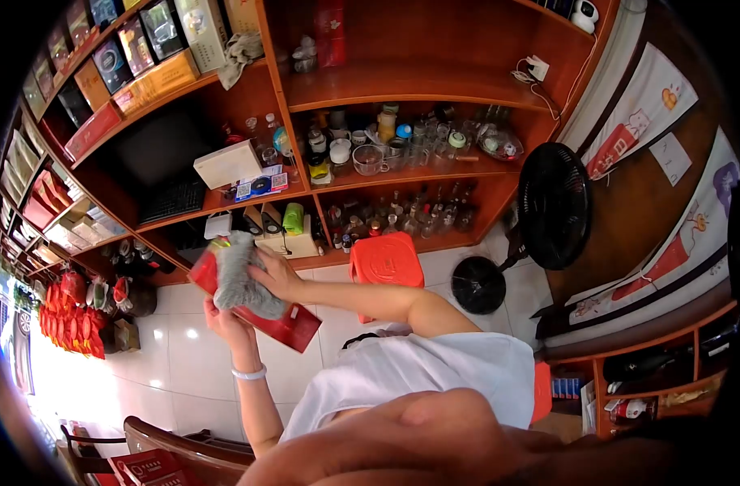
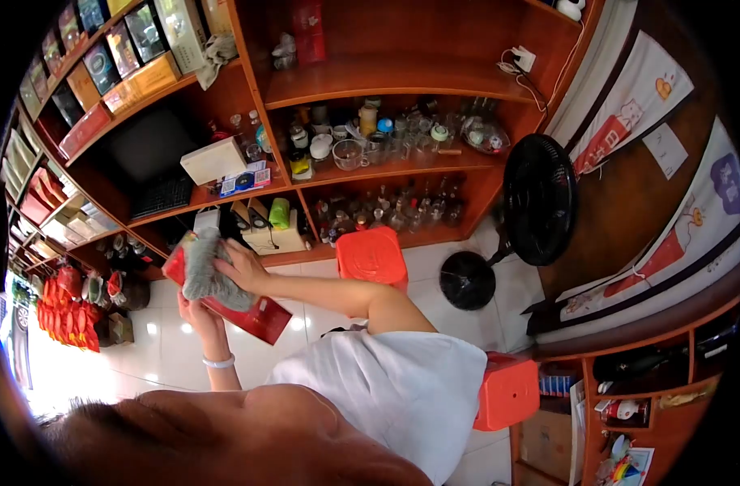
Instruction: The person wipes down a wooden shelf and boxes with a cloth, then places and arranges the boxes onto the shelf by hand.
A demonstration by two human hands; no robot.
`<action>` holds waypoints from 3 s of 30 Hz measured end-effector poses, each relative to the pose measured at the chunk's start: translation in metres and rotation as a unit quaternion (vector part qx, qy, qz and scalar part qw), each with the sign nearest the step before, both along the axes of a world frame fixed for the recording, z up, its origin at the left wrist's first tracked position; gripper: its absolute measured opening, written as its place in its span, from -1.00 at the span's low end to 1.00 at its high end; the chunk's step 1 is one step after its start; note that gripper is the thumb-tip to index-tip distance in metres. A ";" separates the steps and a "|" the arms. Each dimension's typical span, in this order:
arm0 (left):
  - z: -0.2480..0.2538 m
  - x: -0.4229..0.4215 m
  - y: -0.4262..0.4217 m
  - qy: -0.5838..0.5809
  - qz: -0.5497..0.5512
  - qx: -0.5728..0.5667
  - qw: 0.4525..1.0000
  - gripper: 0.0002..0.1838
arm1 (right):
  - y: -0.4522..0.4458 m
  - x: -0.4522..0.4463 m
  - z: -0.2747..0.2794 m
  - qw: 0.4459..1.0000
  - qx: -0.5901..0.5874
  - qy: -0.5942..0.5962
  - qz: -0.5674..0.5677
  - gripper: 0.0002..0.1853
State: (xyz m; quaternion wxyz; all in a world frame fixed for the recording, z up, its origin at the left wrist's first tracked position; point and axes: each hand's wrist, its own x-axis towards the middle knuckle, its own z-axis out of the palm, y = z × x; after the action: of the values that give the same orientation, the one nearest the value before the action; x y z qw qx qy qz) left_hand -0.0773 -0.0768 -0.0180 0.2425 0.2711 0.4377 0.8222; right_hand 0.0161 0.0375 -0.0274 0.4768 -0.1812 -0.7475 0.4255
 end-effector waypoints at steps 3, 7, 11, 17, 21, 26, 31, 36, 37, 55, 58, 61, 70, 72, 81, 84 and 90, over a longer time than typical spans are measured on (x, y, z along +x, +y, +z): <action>0.034 0.013 0.025 -0.062 0.020 0.052 0.997 -0.75 | 0.001 0.023 -0.085 0.997 0.052 -0.045 -0.020 -0.55; 0.070 0.048 0.058 -0.022 0.056 0.072 0.996 -0.70 | 0.004 0.055 -0.171 0.879 -0.444 0.089 0.151 -0.59; 0.052 0.111 0.126 0.060 0.109 0.051 0.991 -0.69 | 0.060 0.081 -0.124 0.619 -0.734 0.209 0.188 -0.59; -0.024 0.200 0.201 0.354 0.020 -0.057 0.933 -0.40 | 0.150 0.126 -0.156 0.596 -0.644 0.378 0.294 -0.22; -0.007 0.220 0.220 0.338 -0.068 -0.030 0.938 -0.39 | 0.227 0.199 -0.152 0.679 -0.603 0.359 0.215 -0.44; 0.045 0.208 0.240 0.244 -0.079 -0.072 0.964 -0.49 | 0.266 0.242 -0.127 0.844 -0.525 0.108 0.004 -0.53; 0.060 0.189 0.266 0.128 -0.219 0.003 0.967 -0.57 | 0.240 0.264 -0.064 0.869 -0.473 0.032 0.143 -0.51; -0.020 0.174 0.262 0.081 -0.324 -0.098 0.937 -0.58 | 0.232 0.242 -0.022 0.853 -0.467 0.206 0.108 -0.59; -0.027 0.175 0.252 0.085 -0.341 -0.095 0.931 -0.57 | 0.231 0.240 -0.012 0.884 -0.414 0.190 0.109 -0.56; -0.036 0.149 0.213 0.051 -0.436 -0.129 0.889 -0.63 | 0.224 0.203 0.051 0.882 -0.072 -0.440 0.152 -0.30; -0.025 0.156 0.211 0.055 -0.435 -0.139 0.888 -0.71 | 0.211 0.202 0.072 0.889 -0.024 -0.430 0.156 -0.29; -0.020 0.153 0.215 0.134 -0.411 -0.139 0.891 -0.65 | 0.214 0.204 0.082 0.894 0.035 -0.438 0.093 -0.23; 0.019 0.167 0.225 0.192 -0.436 -0.104 0.873 -0.34 | 0.233 0.273 0.173 0.943 -0.046 -0.299 0.136 -0.60; 0.024 0.186 0.230 0.113 -0.536 -0.124 0.827 -0.39 | 0.234 0.295 0.184 0.925 -0.130 -0.309 0.180 -0.54; 0.035 0.299 0.290 -0.023 -0.569 -0.060 0.820 -0.57 | 0.275 0.358 0.087 0.657 -0.557 0.297 0.413 -0.54; 0.057 0.332 0.309 0.017 -0.509 -0.052 0.859 -0.59 | 0.279 0.372 0.055 0.667 -0.568 0.327 0.356 -0.56; 0.084 0.378 0.383 -0.015 -0.420 -0.015 0.907 -0.63 | 0.244 0.408 -0.030 0.720 -0.599 0.311 0.161 -0.60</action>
State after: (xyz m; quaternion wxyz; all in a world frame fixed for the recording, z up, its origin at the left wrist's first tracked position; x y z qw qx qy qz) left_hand 0.3004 0.3062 0.0657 0.5760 0.4141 0.2922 0.6414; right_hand 0.4236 0.2811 -0.0578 0.3987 -0.1630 -0.1641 0.8874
